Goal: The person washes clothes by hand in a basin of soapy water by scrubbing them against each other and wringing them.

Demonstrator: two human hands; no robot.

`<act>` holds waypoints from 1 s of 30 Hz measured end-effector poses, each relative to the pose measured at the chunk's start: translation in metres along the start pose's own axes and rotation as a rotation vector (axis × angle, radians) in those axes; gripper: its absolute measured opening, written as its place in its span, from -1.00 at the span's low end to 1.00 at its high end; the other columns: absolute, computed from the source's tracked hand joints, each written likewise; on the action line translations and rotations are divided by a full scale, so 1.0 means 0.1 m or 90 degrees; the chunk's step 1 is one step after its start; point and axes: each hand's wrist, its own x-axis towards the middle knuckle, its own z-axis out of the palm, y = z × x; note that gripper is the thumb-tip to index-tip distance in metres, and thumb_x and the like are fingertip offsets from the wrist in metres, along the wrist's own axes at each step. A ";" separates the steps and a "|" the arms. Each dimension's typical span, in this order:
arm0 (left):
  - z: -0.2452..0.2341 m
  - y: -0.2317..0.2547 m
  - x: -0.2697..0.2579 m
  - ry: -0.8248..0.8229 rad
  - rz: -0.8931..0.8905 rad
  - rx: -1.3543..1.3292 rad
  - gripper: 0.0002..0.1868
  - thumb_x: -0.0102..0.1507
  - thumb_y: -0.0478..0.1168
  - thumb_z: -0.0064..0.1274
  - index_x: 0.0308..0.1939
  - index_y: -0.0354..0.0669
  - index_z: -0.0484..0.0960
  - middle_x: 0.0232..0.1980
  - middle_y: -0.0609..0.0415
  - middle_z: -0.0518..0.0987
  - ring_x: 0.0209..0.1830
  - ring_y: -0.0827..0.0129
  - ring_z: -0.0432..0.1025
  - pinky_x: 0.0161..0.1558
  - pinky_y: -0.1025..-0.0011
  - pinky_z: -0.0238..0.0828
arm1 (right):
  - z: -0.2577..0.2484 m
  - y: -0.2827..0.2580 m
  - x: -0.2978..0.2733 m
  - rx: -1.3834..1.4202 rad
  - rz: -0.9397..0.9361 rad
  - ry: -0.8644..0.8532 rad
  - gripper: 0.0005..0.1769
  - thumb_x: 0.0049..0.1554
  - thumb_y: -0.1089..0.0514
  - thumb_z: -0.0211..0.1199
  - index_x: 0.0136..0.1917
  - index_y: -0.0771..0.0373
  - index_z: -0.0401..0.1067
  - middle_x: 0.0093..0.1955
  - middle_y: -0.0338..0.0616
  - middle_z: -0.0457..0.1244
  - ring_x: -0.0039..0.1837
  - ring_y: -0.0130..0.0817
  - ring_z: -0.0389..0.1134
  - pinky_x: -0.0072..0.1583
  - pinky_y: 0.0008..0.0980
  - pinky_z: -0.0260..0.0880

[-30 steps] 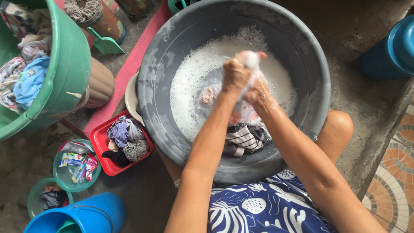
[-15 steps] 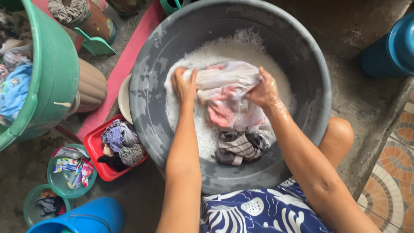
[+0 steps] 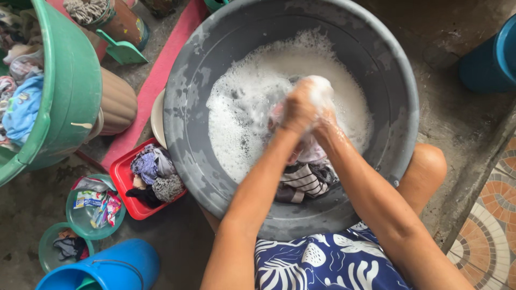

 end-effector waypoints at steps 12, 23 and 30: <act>-0.19 -0.27 0.18 0.019 -0.050 0.070 -0.82 0.33 -0.33 -0.19 -0.15 -0.25 0.57 -0.40 -0.04 0.58 -0.51 0.33 0.47 -0.52 0.40 0.45 | 0.10 -0.11 -0.22 -0.044 0.067 -0.022 -0.43 0.15 -0.31 0.17 0.09 0.24 0.41 0.07 -0.05 0.36 0.17 -0.15 0.41 0.20 -0.03 0.50; 0.32 0.15 -0.40 -0.136 0.111 0.025 -0.74 0.38 -0.19 -0.19 -0.30 -0.18 0.58 -0.53 0.05 0.55 -0.66 0.49 0.39 -0.69 0.47 0.32 | -0.09 -0.20 -0.32 0.041 -0.002 0.034 -0.44 0.13 -0.31 0.19 0.07 0.22 0.42 0.05 -0.09 0.37 0.14 -0.20 0.42 0.17 -0.07 0.52; -0.23 0.09 0.32 -0.058 0.006 0.004 -0.67 0.40 -0.12 -0.16 -0.38 -0.14 0.58 -0.57 0.06 0.56 -0.74 0.56 0.33 -0.78 0.51 0.23 | 0.16 -0.18 -0.23 0.083 0.039 -0.053 -0.44 0.12 -0.31 0.20 0.07 0.21 0.43 0.03 -0.11 0.37 0.12 -0.22 0.42 0.14 -0.10 0.53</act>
